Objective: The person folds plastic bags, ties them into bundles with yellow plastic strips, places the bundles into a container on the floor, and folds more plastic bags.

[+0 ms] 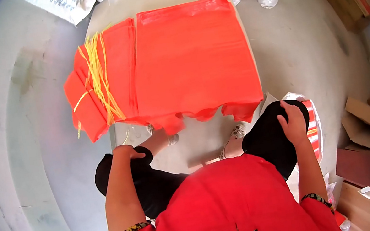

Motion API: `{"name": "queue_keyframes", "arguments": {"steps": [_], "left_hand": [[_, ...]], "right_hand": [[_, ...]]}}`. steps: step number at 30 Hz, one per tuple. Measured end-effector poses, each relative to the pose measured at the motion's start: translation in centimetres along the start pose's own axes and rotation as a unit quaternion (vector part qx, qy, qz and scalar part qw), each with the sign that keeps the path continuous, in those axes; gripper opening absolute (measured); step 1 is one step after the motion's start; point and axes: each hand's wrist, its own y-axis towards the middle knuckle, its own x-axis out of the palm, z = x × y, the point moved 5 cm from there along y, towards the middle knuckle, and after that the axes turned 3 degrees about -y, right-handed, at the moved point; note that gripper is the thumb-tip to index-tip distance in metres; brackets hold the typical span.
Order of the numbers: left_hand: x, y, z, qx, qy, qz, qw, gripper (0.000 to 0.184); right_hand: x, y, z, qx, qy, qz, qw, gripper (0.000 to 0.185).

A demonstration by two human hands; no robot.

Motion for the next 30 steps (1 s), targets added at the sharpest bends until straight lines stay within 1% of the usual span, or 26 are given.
{"name": "queue_keyframes", "arguments": {"steps": [1, 2, 3, 6, 7, 9, 10, 11, 14, 15, 16, 18, 19, 20, 21, 22, 24, 25, 28, 29, 30], "left_hand": [[1.0, 1.0, -0.1, -0.01, 0.005, -0.008, 1.0, 0.099], [2.0, 2.2, -0.3, -0.022, 0.009, -0.014, 1.0, 0.101], [2.8, 3.6, -0.6, -0.019, -0.007, -0.02, 1.0, 0.107], [4.2, 6.4, -1.6, 0.032, -0.08, 0.012, 0.996, 0.113], [3.4, 6.2, -1.1, 0.007, -0.115, -0.071, 0.991, 0.106], [4.4, 8.6, -1.8, 0.001, -0.179, -0.097, 0.979, 0.105], [4.3, 8.6, -1.8, -0.001, -0.209, -0.111, 0.972, 0.104], [4.2, 8.3, -1.9, 0.008, -0.228, -0.115, 0.967, 0.098], [5.4, 11.1, -1.4, 0.085, -0.241, -0.043, 0.966, 0.099], [3.9, 9.4, -0.2, 0.141, -0.255, -0.031, 0.956, 0.092], [2.2, 7.6, 0.4, 0.157, -0.336, -0.01, 0.929, 0.085], [0.2, 5.0, 0.8, 0.184, -0.488, 0.03, 0.852, 0.07], [0.2, 4.8, 0.4, 0.191, -0.608, 0.04, 0.769, 0.061], [0.3, 4.4, -0.3, 0.193, -0.715, 0.049, 0.67, 0.053], [0.3, 4.1, -1.0, 0.193, -0.806, 0.06, 0.556, 0.044], [-0.2, 3.6, -1.7, 0.225, -0.866, 0.073, 0.441, 0.042], [-0.9, 3.1, -3.3, 0.278, -0.937, 0.094, 0.191, 0.037], [-1.0, 3.1, -4.3, 0.319, -0.935, 0.108, 0.115, 0.033], [-1.8, 2.0, -5.8, 0.292, -0.947, 0.131, 0.0, 0.04], [-2.0, 1.5, -5.8, 0.224, -0.966, 0.127, -0.027, 0.046], [-2.1, 0.9, -5.8, 0.189, -0.971, 0.148, -0.008, 0.049]], "right_hand": [[0.1, 0.1, 0.5, 0.025, 0.023, 0.011, 0.999, 0.047], [0.1, 0.1, 0.7, 0.03, 0.032, 0.014, 0.999, 0.046], [0.2, 0.3, 0.5, 0.02, 0.022, 0.012, 0.999, 0.045], [0.7, 1.2, -0.3, 0.001, 0.006, 0.004, 1.0, 0.044], [0.8, 1.5, -0.6, 0.014, 0.006, 0.003, 1.0, 0.044], [1.1, 2.1, -0.9, 0.016, -0.004, -0.005, 1.0, 0.044], [1.2, 2.3, -1.0, 0.012, -0.009, -0.007, 1.0, 0.044], [1.4, 2.4, -1.0, 0.017, -0.01, -0.011, 1.0, 0.044], [1.7, 3.0, -1.2, 0.041, -0.014, -0.026, 0.999, 0.044], [1.8, 3.3, -1.4, 0.038, -0.016, -0.028, 0.999, 0.043], [1.7, 3.5, -1.6, 0.037, -0.018, -0.03, 0.999, 0.042], [1.9, 3.7, -1.8, 0.035, -0.022, -0.036, 0.999, 0.04], [2.0, 3.8, -1.6, 0.034, -0.024, -0.039, 0.998, 0.04], [2.1, 3.9, -1.4, 0.033, -0.026, -0.041, 0.998, 0.039], [2.1, 3.9, -1.5, 0.03, -0.03, -0.037, 0.998, 0.037], [2.2, 4.0, -1.4, 0.033, -0.033, -0.04, 0.998, 0.036], [2.1, 3.8, -1.4, 0.042, -0.037, -0.045, 0.997, 0.035], [2.1, 3.7, -1.3, 0.035, -0.035, -0.035, 0.998, 0.035], [1.9, 3.1, -0.8, 0.024, -0.027, -0.008, 0.999, 0.032], [1.7, 2.9, -0.8, 0.023, -0.021, -0.004, 0.999, 0.032], [1.7, 2.7, -0.8, 0.022, -0.015, 0.0, 1.0, 0.031]]}}
